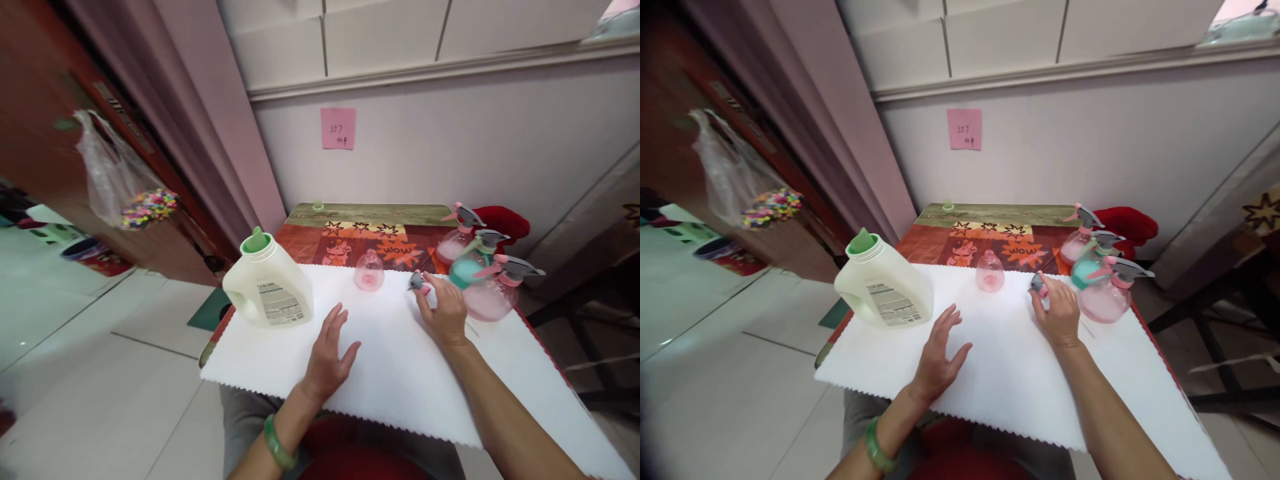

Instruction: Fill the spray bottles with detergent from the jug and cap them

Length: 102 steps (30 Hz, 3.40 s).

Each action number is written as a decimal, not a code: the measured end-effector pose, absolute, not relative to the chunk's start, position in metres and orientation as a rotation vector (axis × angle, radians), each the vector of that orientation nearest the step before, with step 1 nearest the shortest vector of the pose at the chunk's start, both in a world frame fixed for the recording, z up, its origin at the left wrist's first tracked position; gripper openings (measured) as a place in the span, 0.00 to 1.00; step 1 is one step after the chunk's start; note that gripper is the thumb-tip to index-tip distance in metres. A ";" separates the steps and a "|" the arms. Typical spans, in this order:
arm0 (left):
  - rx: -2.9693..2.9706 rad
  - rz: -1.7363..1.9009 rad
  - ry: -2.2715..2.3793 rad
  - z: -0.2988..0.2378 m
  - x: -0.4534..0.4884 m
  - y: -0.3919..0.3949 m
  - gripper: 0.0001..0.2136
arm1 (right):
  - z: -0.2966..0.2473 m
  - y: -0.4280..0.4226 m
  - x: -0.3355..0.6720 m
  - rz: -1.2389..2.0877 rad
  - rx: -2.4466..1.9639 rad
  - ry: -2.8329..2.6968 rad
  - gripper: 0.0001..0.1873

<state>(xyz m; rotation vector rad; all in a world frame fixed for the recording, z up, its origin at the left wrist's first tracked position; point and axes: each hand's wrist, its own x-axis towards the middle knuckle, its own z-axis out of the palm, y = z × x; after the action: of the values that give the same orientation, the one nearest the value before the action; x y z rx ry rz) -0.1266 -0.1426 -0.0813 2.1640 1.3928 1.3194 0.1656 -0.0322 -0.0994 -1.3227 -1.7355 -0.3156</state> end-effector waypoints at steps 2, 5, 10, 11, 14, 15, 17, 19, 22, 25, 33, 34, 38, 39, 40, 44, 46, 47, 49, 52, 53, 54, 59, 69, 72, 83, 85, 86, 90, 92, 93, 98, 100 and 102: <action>2.049 1.398 1.551 -0.073 -0.154 -0.170 0.23 | -0.088 -0.040 0.155 -0.303 -1.211 -1.724 0.27; 1.808 1.581 1.877 -0.064 -0.196 -0.198 0.18 | -0.061 -0.055 0.122 -0.128 -1.028 -1.704 0.35; 1.556 1.574 2.196 -0.060 -0.242 -0.215 0.16 | -0.014 -0.067 0.034 0.594 -0.817 -1.755 0.44; 1.553 1.554 2.212 -0.061 -0.245 -0.216 0.15 | -0.007 -0.064 0.014 0.735 -0.796 -1.754 0.49; 1.620 1.526 2.190 -0.063 -0.244 -0.215 0.13 | 0.005 -0.049 -0.043 1.013 -0.786 -1.711 0.65; 1.646 1.524 2.163 -0.063 -0.242 -0.215 0.12 | 0.007 -0.042 -0.059 1.071 -0.787 -1.699 0.69; 1.673 1.522 2.110 -0.063 -0.236 -0.213 0.11 | 0.009 -0.032 -0.085 1.163 -0.795 -1.672 0.73; 1.669 1.516 2.078 -0.063 -0.234 -0.211 0.11 | 0.007 -0.026 -0.100 1.225 -0.836 -1.659 0.69; 1.641 1.498 2.072 -0.063 -0.238 -0.210 0.10 | -0.001 -0.022 -0.100 1.260 -0.861 -1.652 0.50; 1.577 1.487 2.088 -0.066 -0.248 -0.210 0.11 | -0.013 -0.021 -0.086 1.300 -0.804 -1.591 0.40; 0.862 1.811 1.884 -0.067 -0.251 -0.181 0.35 | -0.045 -0.009 -0.053 1.432 -0.662 -1.309 0.36; 0.775 1.854 1.834 -0.067 -0.250 -0.174 0.37 | -0.047 -0.009 -0.050 1.441 -0.647 -1.297 0.35; 0.508 1.888 1.624 -0.067 -0.245 -0.146 0.37 | -0.052 -0.006 -0.043 1.444 -0.642 -1.271 0.33; 0.490 1.876 1.556 -0.067 -0.243 -0.139 0.35 | -0.053 -0.006 -0.041 1.431 -0.646 -1.266 0.35; 0.496 1.862 1.482 -0.067 -0.240 -0.132 0.34 | -0.054 -0.005 -0.040 1.412 -0.650 -1.263 0.37; 0.623 1.840 1.147 -0.066 -0.219 -0.110 0.31 | -0.059 -0.004 -0.039 1.283 -0.676 -1.289 0.42; 0.637 1.828 1.030 -0.066 -0.209 -0.102 0.31 | -0.061 -0.005 -0.039 1.246 -0.666 -1.282 0.41; 0.637 1.810 1.002 -0.067 -0.205 -0.099 0.32 | -0.060 -0.005 -0.039 1.254 -0.645 -1.264 0.40; 0.636 1.765 1.006 -0.067 -0.201 -0.095 0.32 | -0.056 -0.007 -0.039 1.317 -0.579 -1.193 0.39; 0.673 1.705 1.063 -0.065 -0.202 -0.094 0.33 | -0.046 -0.009 -0.037 1.432 -0.477 -1.053 0.40; 0.688 1.695 1.087 -0.063 -0.204 -0.095 0.34 | -0.043 -0.009 -0.037 1.463 -0.449 -1.013 0.41; 0.703 1.697 1.113 -0.060 -0.205 -0.097 0.33 | -0.040 -0.010 -0.037 1.491 -0.424 -0.977 0.41; 0.771 1.776 1.199 -0.048 -0.212 -0.104 0.34 | -0.040 -0.014 -0.047 1.593 -0.298 -0.834 0.39; 0.748 1.930 1.455 -0.019 -0.228 -0.122 0.32 | -0.047 -0.016 -0.039 1.512 -0.519 -0.997 0.30; 0.791 1.947 1.503 -0.008 -0.234 -0.124 0.32 | -0.048 -0.011 -0.033 1.459 -0.584 -0.953 0.27; 0.861 1.936 1.551 0.013 -0.236 -0.116 0.29 | -0.047 -0.002 -0.025 1.542 -0.536 -0.713 0.23; 0.871 1.938 1.564 0.016 -0.237 -0.114 0.29 | -0.047 -0.002 -0.027 1.577 -0.520 -0.649 0.23; 0.883 1.937 1.570 0.017 -0.237 -0.113 0.28 | -0.047 -0.002 -0.028 1.594 -0.509 -0.619 0.22; 0.932 1.936 1.594 0.024 -0.238 -0.109 0.29 | -0.046 -0.004 -0.031 1.643 -0.476 -0.538 0.22; 0.935 1.941 1.593 0.028 -0.238 -0.107 0.31 | -0.045 -0.005 -0.033 1.656 -0.467 -0.513 0.23; 0.932 1.944 1.590 0.029 -0.238 -0.106 0.31 | -0.045 -0.005 -0.033 1.662 -0.463 -0.501 0.24; 0.973 1.933 1.594 0.033 -0.238 -0.103 0.32 | -0.046 -0.004 -0.034 1.679 -0.454 -0.476 0.23; 0.986 1.927 1.600 0.034 -0.238 -0.102 0.32 | -0.046 -0.004 -0.033 1.681 -0.452 -0.487 0.22; 0.992 1.918 1.602 0.036 -0.238 -0.102 0.31 | -0.047 -0.003 -0.032 1.680 -0.455 -0.506 0.22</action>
<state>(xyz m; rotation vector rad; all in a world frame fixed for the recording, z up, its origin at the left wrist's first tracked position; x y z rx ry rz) -0.2382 -0.1016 0.0356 0.9917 1.6024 1.9183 -0.0323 -0.0028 -0.0469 -0.4550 -0.5059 1.6796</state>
